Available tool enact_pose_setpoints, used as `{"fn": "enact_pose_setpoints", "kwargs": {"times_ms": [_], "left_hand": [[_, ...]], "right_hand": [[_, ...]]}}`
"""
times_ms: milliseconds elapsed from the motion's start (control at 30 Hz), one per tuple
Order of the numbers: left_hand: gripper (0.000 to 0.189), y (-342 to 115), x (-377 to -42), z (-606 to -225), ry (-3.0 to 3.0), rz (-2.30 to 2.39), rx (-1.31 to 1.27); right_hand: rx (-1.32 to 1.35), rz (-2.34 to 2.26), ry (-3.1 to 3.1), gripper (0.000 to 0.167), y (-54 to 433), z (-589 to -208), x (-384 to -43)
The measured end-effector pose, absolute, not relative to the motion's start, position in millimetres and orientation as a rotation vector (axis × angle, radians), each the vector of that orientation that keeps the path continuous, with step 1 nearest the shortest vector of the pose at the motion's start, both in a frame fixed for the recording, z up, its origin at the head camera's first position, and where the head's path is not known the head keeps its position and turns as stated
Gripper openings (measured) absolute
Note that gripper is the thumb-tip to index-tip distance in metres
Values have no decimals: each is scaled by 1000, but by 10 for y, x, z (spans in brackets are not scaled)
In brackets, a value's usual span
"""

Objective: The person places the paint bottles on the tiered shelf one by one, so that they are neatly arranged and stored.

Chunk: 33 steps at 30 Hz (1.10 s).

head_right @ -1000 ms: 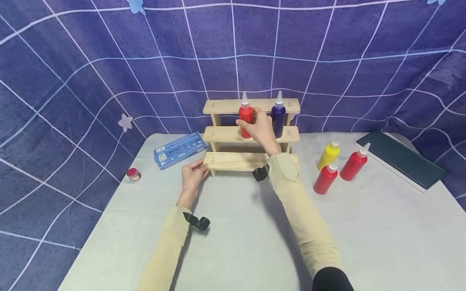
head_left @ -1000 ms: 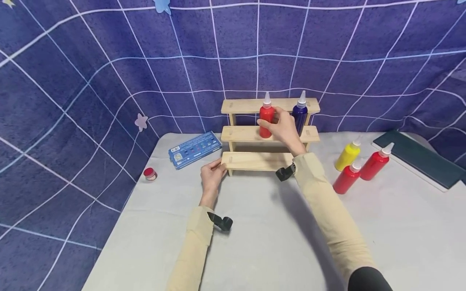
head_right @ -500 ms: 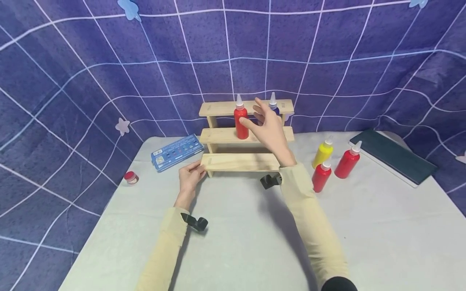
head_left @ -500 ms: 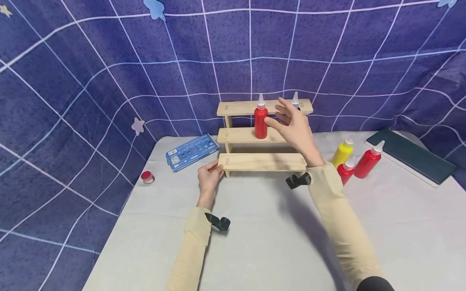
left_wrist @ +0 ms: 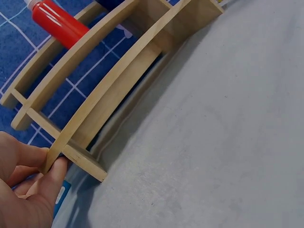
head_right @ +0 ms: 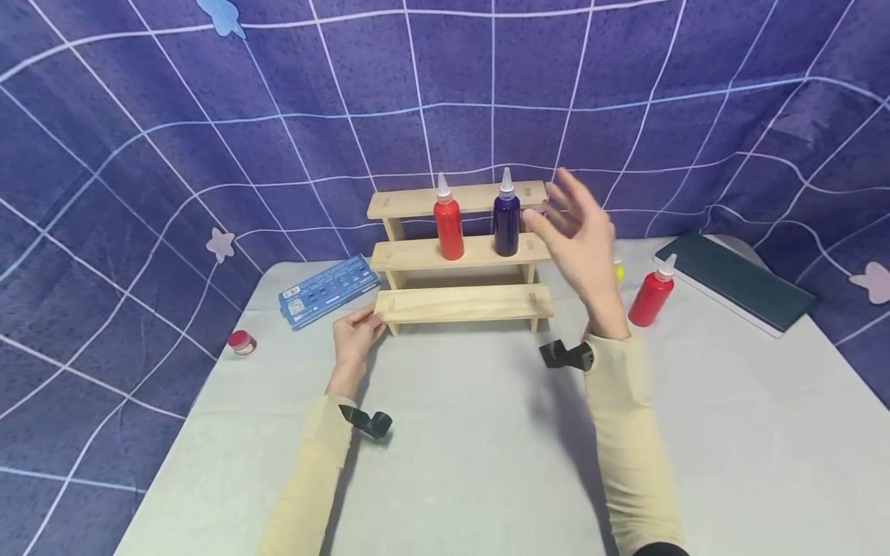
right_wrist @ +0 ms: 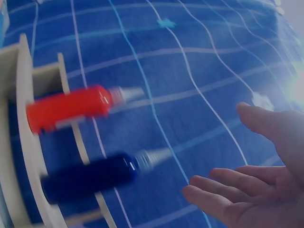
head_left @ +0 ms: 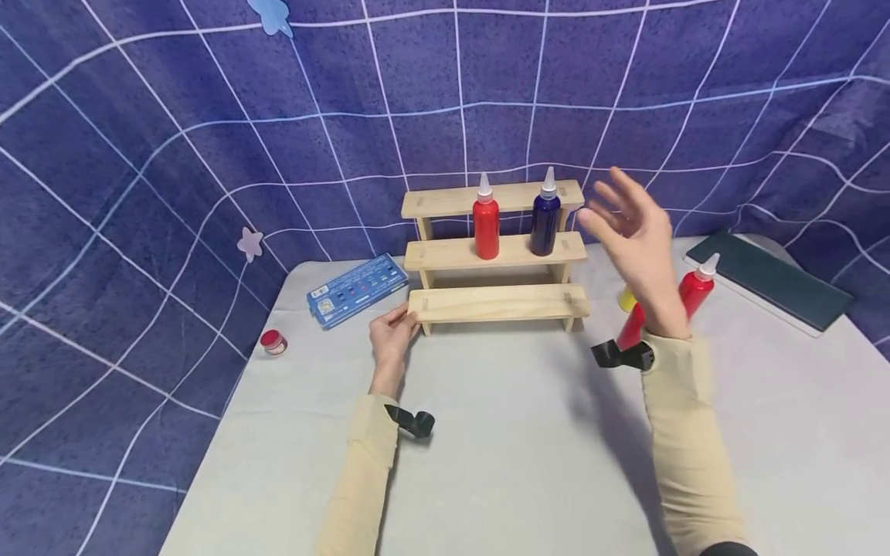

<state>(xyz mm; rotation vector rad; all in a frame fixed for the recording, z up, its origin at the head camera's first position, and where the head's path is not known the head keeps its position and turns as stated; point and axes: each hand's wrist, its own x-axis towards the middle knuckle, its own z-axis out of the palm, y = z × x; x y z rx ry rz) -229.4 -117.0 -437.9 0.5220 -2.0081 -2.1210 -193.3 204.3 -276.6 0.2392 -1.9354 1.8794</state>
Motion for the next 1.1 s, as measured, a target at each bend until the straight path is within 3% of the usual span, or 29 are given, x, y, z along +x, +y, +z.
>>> {"fn": "enact_pose_setpoints", "kwargs": {"times_ms": [500, 867, 1100], "left_hand": [[34, -1178, -2290, -4386, -1989, -2133, 509], [35, -1178, -2309, -4380, -1989, -2133, 509], [34, -1164, -2323, -4396, -1983, -2144, 506]], "right_hand": [[-189, 1919, -1578, 68, 3014, -3086, -1770], [-428, 1931, -1645, 74, 3353, -3377, -1738], [-432, 1960, -1803, 81, 3517, -3659, -1799]]}}
